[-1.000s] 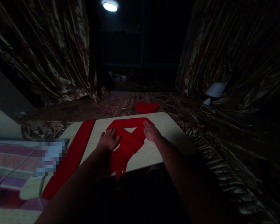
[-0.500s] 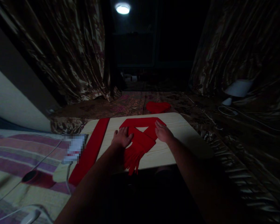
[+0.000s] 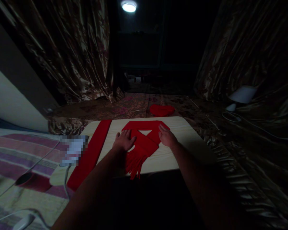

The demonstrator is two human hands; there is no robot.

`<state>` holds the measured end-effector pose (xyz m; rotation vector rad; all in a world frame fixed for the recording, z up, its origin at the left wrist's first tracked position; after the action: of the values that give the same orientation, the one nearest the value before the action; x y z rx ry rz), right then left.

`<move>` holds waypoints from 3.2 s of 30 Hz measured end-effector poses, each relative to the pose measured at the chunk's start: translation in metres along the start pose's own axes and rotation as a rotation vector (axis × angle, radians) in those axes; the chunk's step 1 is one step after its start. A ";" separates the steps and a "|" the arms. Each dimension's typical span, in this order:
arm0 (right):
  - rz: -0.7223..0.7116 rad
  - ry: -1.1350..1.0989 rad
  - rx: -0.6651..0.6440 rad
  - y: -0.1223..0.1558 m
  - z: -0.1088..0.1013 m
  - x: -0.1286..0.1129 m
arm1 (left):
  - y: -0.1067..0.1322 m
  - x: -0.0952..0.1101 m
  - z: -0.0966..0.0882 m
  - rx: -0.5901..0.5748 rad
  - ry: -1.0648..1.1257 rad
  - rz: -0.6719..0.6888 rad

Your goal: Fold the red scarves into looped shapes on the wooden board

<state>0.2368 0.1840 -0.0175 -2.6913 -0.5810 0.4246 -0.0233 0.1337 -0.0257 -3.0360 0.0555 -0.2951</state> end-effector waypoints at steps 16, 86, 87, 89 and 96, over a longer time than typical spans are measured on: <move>0.007 0.006 -0.018 0.001 0.000 0.000 | -0.001 0.000 0.000 0.017 -0.009 0.014; 0.171 0.188 0.039 0.010 -0.034 -0.009 | -0.002 -0.002 -0.028 0.214 0.024 0.135; 0.175 0.182 0.036 0.010 -0.034 -0.010 | -0.005 -0.003 -0.029 0.179 0.041 0.148; 0.179 0.175 0.032 0.010 -0.037 -0.010 | -0.013 -0.012 -0.029 0.087 0.100 0.108; 0.380 0.069 -0.027 -0.013 -0.056 0.027 | -0.050 -0.078 -0.043 0.041 0.261 -0.316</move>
<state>0.2760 0.1917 0.0320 -2.8297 -0.0520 0.4197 -0.1071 0.1838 0.0059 -2.9363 -0.4102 -0.7049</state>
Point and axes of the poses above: each hand's wrist, its own y-axis away from the middle knuckle, its own z-axis out of the palm, x = y × z, the point moved 9 cm from there along -y, towards the middle knuckle, and after that the axes turned 3 degrees about x, right-handed, at the moved point
